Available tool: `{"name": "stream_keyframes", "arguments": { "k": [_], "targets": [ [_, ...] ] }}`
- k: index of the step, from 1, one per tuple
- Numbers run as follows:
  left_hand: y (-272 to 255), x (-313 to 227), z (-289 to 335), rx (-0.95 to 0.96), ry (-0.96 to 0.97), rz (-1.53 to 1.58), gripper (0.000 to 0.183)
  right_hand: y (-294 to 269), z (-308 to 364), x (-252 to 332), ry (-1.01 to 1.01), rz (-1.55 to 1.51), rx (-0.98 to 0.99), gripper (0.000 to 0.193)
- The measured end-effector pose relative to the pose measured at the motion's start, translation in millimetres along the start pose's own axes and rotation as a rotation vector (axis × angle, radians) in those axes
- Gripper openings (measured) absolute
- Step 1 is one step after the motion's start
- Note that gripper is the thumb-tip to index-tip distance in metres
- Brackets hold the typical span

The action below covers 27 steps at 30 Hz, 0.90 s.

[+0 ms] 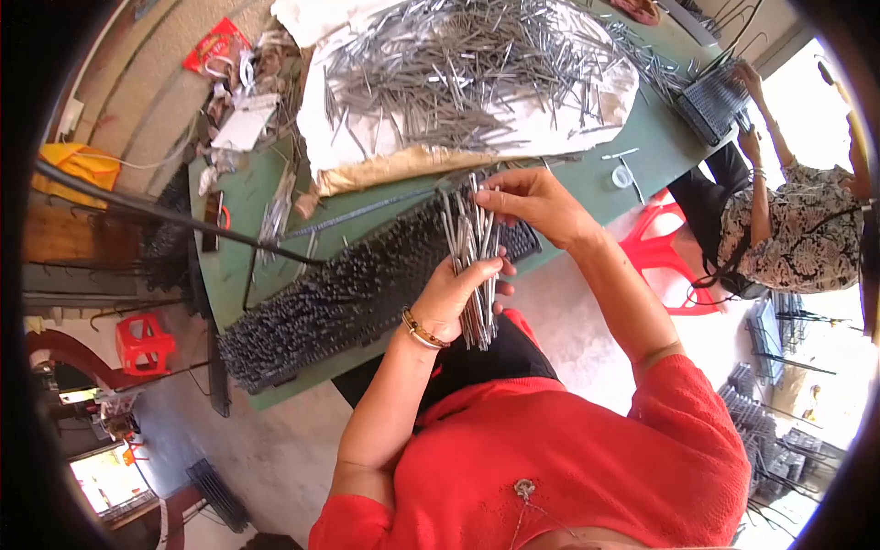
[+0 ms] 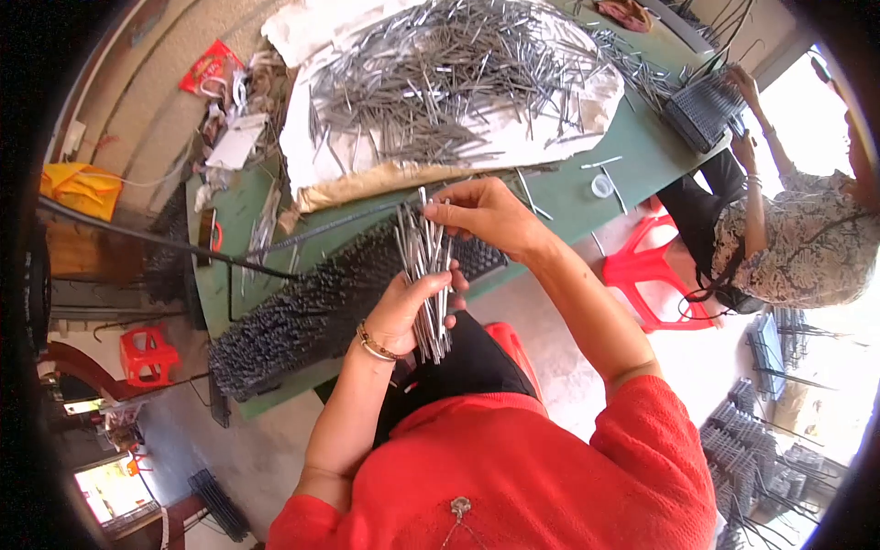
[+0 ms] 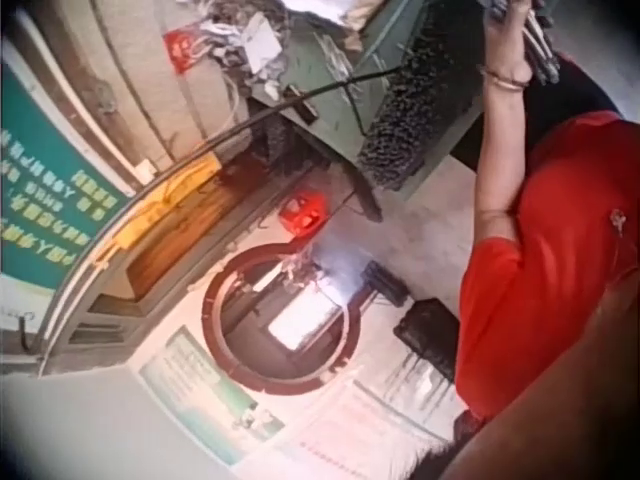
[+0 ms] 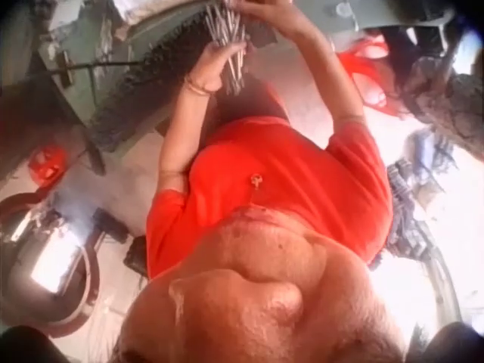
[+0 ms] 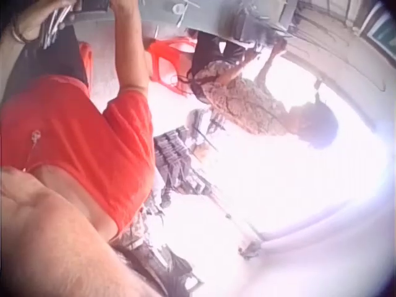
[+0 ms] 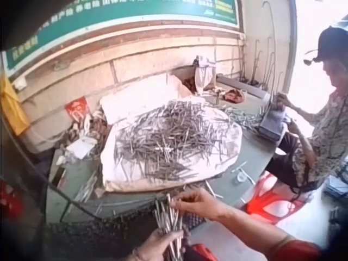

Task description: Organizing small metal pins into a brush-like holder.

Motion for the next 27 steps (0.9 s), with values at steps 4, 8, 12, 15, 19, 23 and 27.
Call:
{"name": "stream_keyframes", "arguments": {
  "k": [4,8,12,15,19,23,27],
  "targets": [
    [-9.6,45.9,21.9,0.009,-0.036,0.084,0.030,9.9,32.6,-38.0,0.114,0.014,-0.040,0.023],
    [-28.0,73.3,37.0,-0.023,-0.034,0.019,0.024,20.2,48.7,-69.3,0.204,-0.040,-0.066,0.024],
    [-37.2,87.6,43.9,-0.037,0.036,-0.011,0.018,31.6,54.0,-83.2,0.159,-0.026,-0.131,0.025],
    [-41.4,89.9,47.0,-0.068,0.067,-0.009,0.018,34.1,54.1,-85.6,0.129,0.016,-0.169,0.024],
    [-41.4,90.2,50.2,-0.097,0.099,0.031,0.016,41.6,60.7,-69.7,0.098,0.179,-0.217,0.024],
    [-40.5,93.3,47.0,-0.105,0.120,0.021,0.015,37.1,62.5,-60.2,0.099,0.243,-0.190,0.021],
    [-39.6,93.7,45.0,-0.090,0.097,0.001,0.017,19.9,61.3,-38.3,-0.050,0.162,-0.144,0.017]
  ]
}}
Point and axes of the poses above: each hand's wrist, its own z-axis away from the middle knuckle, its own y-axis out of the palm, x = y × z, the point moved 4 cm from there along -z, towards the middle knuckle, and after that the axes turned 7 degrees about y, right-handed, at the moved point
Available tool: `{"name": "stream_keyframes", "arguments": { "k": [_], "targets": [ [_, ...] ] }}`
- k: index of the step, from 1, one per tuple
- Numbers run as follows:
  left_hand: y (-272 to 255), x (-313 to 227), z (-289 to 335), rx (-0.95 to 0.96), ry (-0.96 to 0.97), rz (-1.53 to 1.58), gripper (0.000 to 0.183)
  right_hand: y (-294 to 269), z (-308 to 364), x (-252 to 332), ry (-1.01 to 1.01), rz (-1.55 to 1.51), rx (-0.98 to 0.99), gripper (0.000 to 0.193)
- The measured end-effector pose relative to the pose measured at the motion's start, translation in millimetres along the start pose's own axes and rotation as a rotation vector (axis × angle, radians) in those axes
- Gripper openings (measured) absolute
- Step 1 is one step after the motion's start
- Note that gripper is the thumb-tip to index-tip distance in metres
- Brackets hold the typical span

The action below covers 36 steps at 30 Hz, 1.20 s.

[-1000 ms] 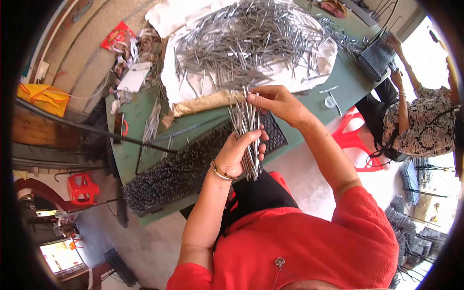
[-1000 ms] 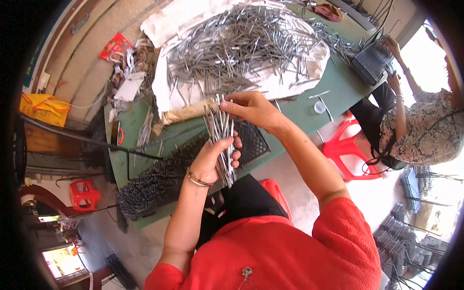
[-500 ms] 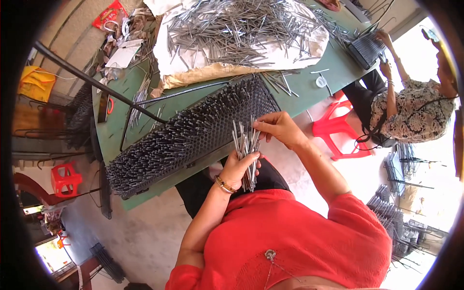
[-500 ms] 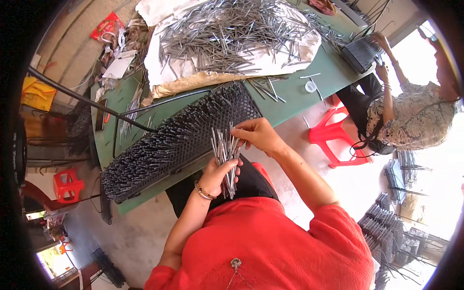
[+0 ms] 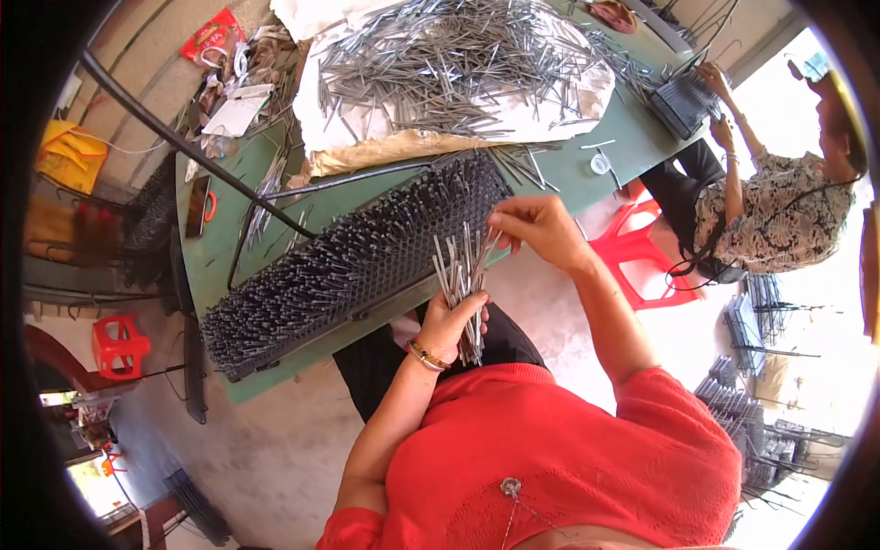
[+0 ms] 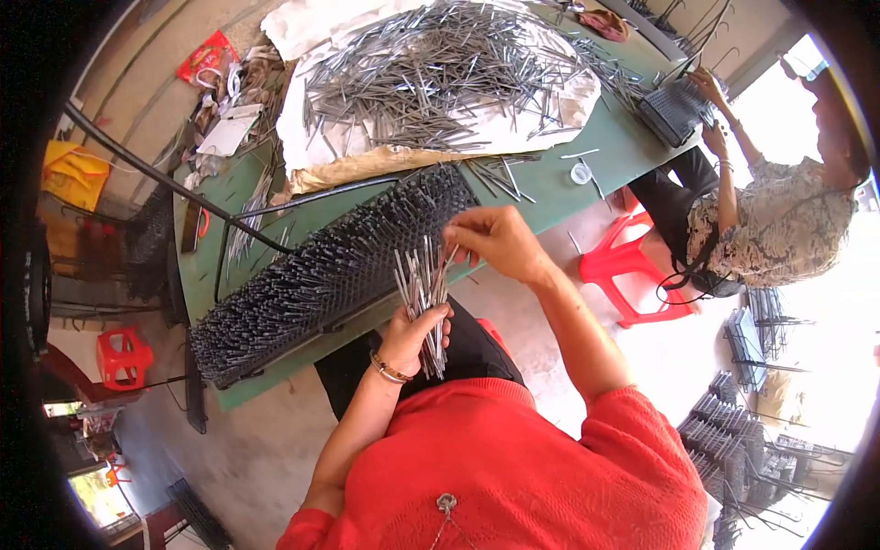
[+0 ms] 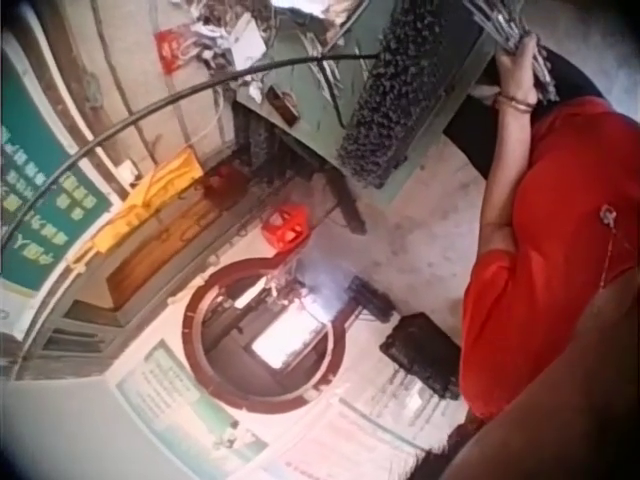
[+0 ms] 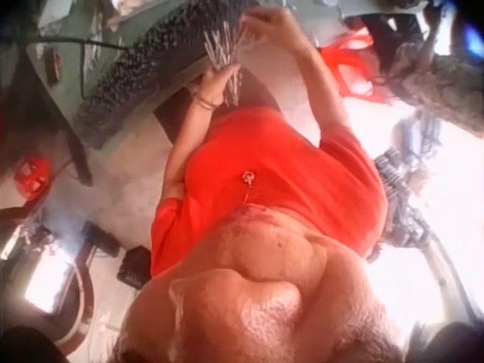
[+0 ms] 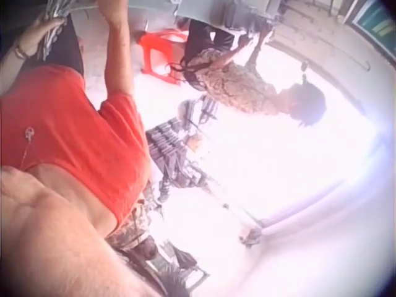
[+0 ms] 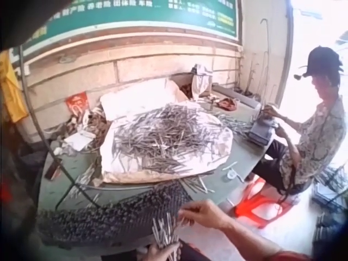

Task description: Organizing small metal pins into a brush-like holder.

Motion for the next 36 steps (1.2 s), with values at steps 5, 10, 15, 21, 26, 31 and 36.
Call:
{"name": "stream_keyframes", "arguments": {
  "k": [5,10,15,21,26,31,36],
  "targets": [
    [9.0,-4.5,-3.8,-0.042,-0.022,0.075,0.014,-40.8,-20.7,32.0,-0.123,0.049,-0.045,0.018],
    [12.4,-6.4,-8.1,-0.077,-0.037,0.060,0.013,-45.8,-54.2,55.5,-0.385,0.357,0.000,0.016],
    [12.4,-7.6,-5.5,-0.058,-0.056,0.041,0.016,-34.1,-76.6,59.9,-0.702,0.656,0.103,0.016],
    [9.1,-8.1,-2.5,-0.078,-0.073,0.097,0.012,-34.4,-77.8,55.7,-0.652,0.625,0.098,0.017],
    [6.1,-3.5,-3.8,-0.047,-0.089,0.152,0.012,-39.7,-74.4,46.7,-0.688,0.519,0.051,0.017],
    [6.1,-0.7,-4.2,0.011,-0.129,0.111,0.042,-43.2,-74.9,44.4,-0.626,0.455,0.066,0.017],
    [7.7,-0.8,-1.9,0.020,-0.119,0.135,0.038,-37.9,-72.7,50.6,-0.754,0.565,0.091,0.016]
  ]
}}
Point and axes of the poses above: each hand's wrist, its own z-axis away from the middle knuckle, its own y-axis out of the palm, x = y × z, the point moved 4 cm from there along -z, towards the middle knuckle, and after that the axes turned 7 degrees about y, right-handed, at the moved point
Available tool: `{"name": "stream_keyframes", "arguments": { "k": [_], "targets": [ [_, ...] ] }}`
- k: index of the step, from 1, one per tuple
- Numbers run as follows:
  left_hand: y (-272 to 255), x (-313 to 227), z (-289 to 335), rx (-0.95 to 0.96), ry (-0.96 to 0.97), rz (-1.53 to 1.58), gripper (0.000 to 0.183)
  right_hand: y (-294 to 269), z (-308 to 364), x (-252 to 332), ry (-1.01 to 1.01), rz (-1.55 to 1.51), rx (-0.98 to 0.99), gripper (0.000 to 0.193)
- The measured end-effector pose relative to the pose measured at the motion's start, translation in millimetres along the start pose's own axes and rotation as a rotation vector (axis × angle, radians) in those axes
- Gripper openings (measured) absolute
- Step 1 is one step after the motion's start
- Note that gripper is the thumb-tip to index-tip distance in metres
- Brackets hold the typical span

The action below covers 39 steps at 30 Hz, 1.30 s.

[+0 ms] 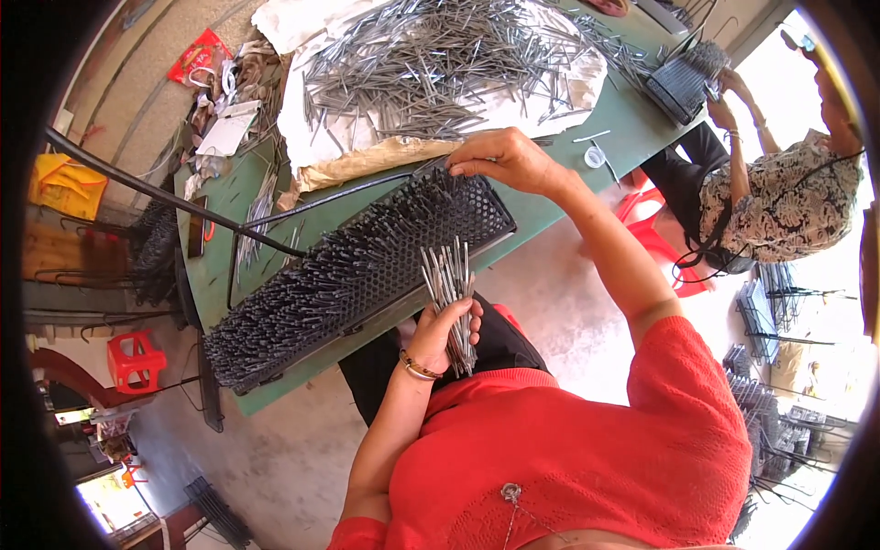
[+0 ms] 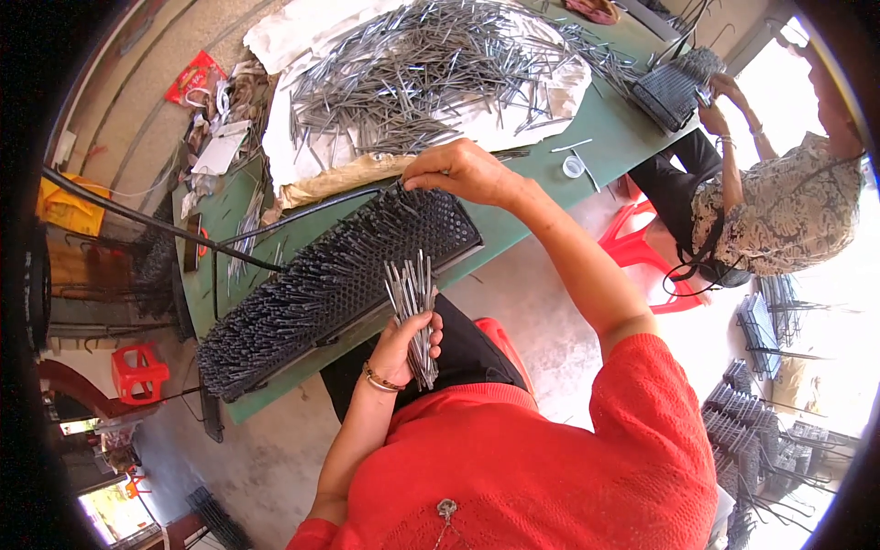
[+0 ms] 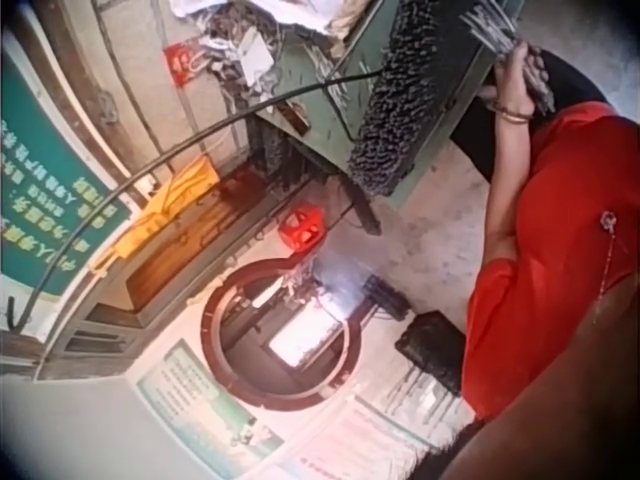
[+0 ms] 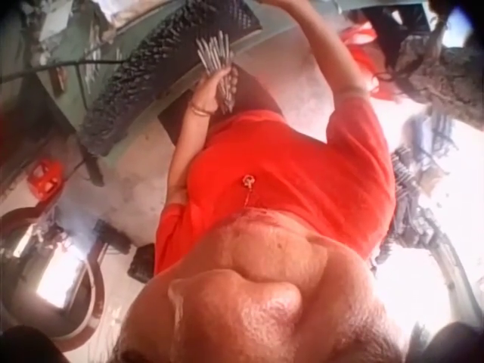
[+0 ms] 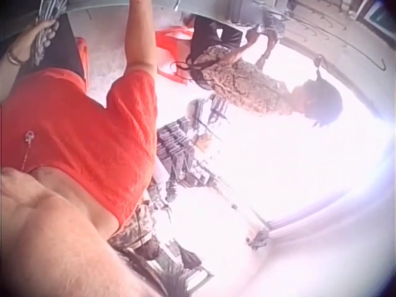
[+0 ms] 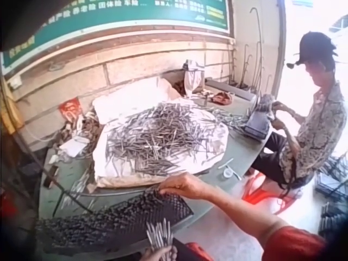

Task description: Organizing small metal pins into a brush-like holder.

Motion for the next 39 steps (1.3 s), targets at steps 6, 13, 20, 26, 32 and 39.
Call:
{"name": "stream_keyframes", "arguments": {
  "k": [6,13,20,26,32,39],
  "targets": [
    [-7.5,0.6,-0.7,-0.042,0.000,0.063,0.029,3.9,-3.5,5.4,-0.082,0.009,0.044,0.017],
    [-3.2,-4.0,2.2,0.000,0.018,0.026,0.030,9.5,2.3,-3.9,0.037,-0.025,-0.068,0.017],
    [-6.4,-2.8,3.3,-0.011,0.002,0.006,0.032,9.3,7.9,-5.0,0.093,0.020,-0.080,0.017],
    [-5.4,-3.6,2.6,-0.013,0.016,0.015,0.030,22.3,15.5,-5.1,0.064,0.102,-0.115,0.017],
    [-7.4,-4.0,2.7,-0.016,0.018,-0.005,0.022,31.4,20.8,-0.1,0.117,0.118,-0.201,0.014],
    [-5.4,-4.1,4.9,0.005,0.032,-0.005,0.028,30.3,24.2,5.3,0.066,0.147,-0.305,0.012]
  ]
}}
Point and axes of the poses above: each hand's wrist, its own z-axis away from the middle knuckle, its own y-axis out of the palm, x = y × z, the point moved 4 cm from there along -z, towards the middle knuckle, and after that the axes turned 7 degrees about y, right-handed, at the moved point
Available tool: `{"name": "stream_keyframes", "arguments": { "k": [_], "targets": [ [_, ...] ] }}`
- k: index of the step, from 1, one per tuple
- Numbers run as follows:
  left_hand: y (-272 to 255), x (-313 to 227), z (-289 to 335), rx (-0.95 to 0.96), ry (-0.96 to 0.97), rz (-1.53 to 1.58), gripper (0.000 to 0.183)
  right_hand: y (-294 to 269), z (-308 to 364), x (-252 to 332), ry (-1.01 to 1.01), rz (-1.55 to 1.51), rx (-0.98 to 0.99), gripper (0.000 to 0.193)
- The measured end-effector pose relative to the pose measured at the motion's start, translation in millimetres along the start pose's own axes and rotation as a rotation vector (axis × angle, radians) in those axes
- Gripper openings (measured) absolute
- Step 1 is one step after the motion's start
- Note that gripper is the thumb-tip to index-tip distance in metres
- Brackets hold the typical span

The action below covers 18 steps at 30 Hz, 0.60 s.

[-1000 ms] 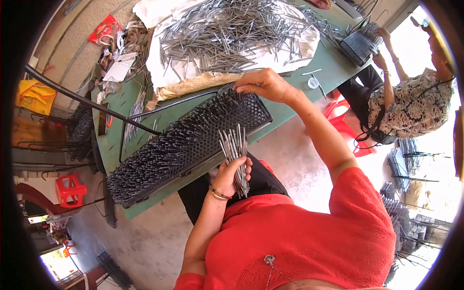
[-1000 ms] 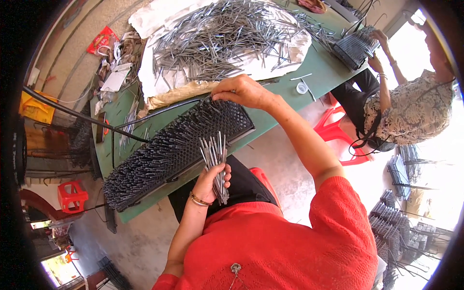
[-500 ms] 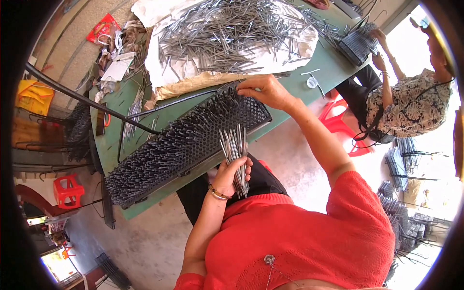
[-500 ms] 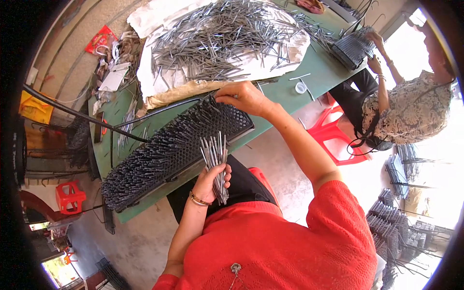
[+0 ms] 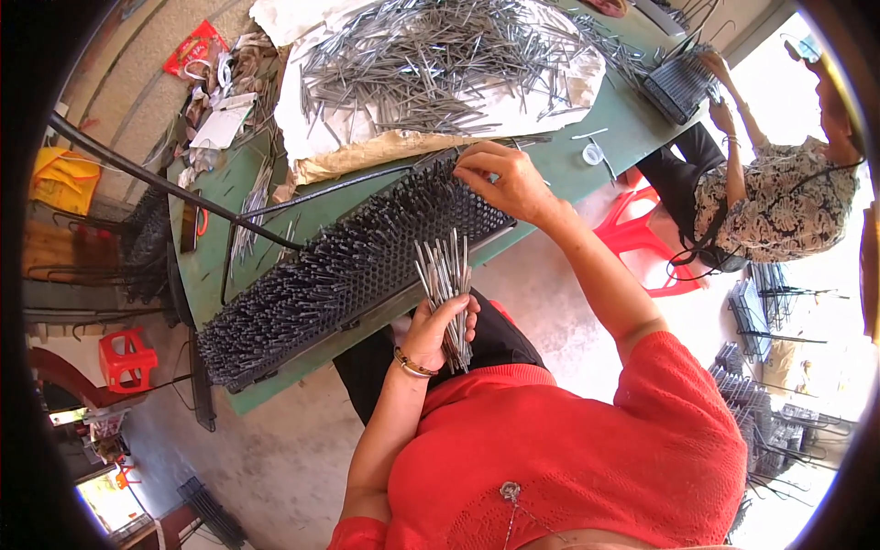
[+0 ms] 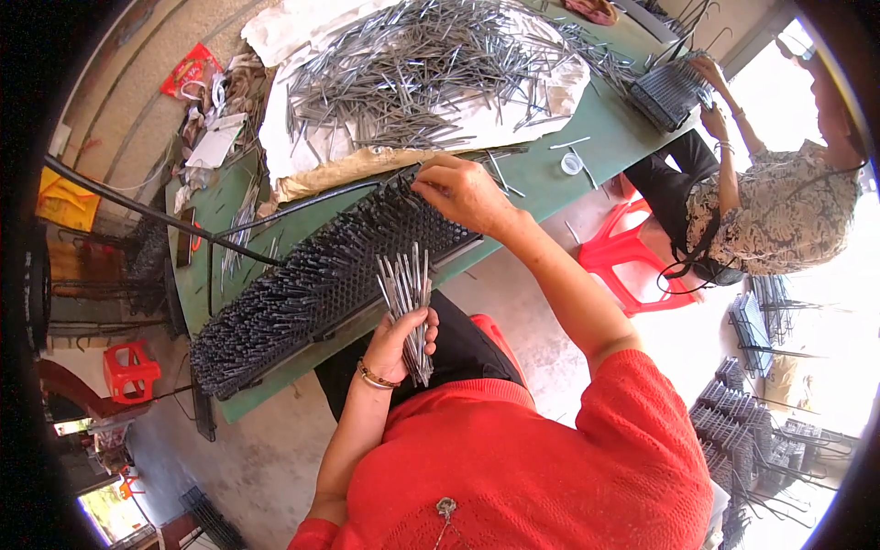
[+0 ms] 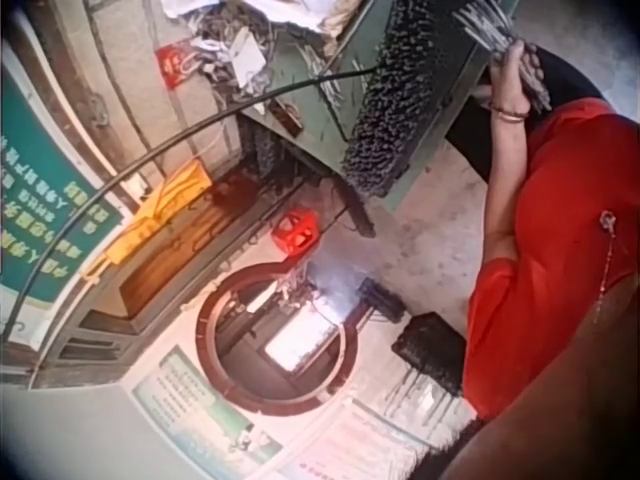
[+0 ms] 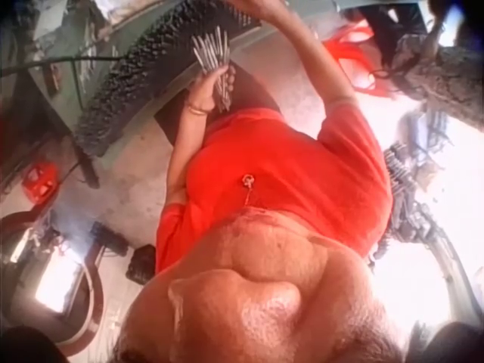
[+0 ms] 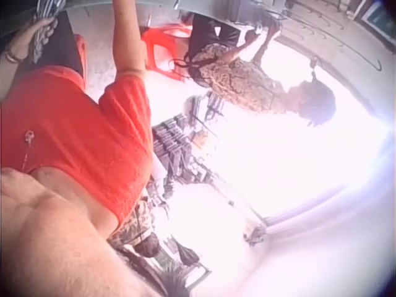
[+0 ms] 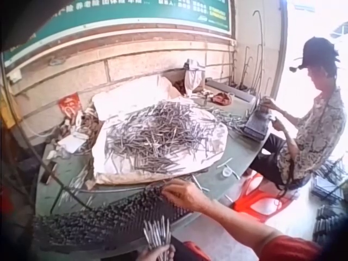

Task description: Organizing small metal pins into a brush-like holder.

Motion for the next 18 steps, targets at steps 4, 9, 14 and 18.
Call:
{"name": "stream_keyframes", "arguments": {
  "k": [4,9,14,18],
  "targets": [
    [3.3,-8.9,1.1,0.009,0.085,0.056,0.016,-5.4,12.3,10.5,0.282,-0.035,0.040,0.018],
    [12.6,-15.9,-0.5,0.046,0.114,0.029,0.016,17.0,44.2,20.4,0.728,-0.522,0.398,0.031],
    [17.5,-11.8,-3.6,0.061,0.087,-0.035,0.019,20.3,53.4,11.2,0.866,-0.587,0.415,0.029],
    [11.0,-1.0,-9.0,0.053,0.047,-0.025,0.028,7.0,44.0,-1.7,0.711,-0.631,0.233,0.026]
  ]
}}
Point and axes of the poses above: each hand's wrist, its own z-axis away from the middle knuckle, its own y-axis out of the palm, x = y × z, the point moved 4 cm from there along -z, towards the middle knuckle, and after that the axes turned 7 degrees about y, right-handed, at the moved point
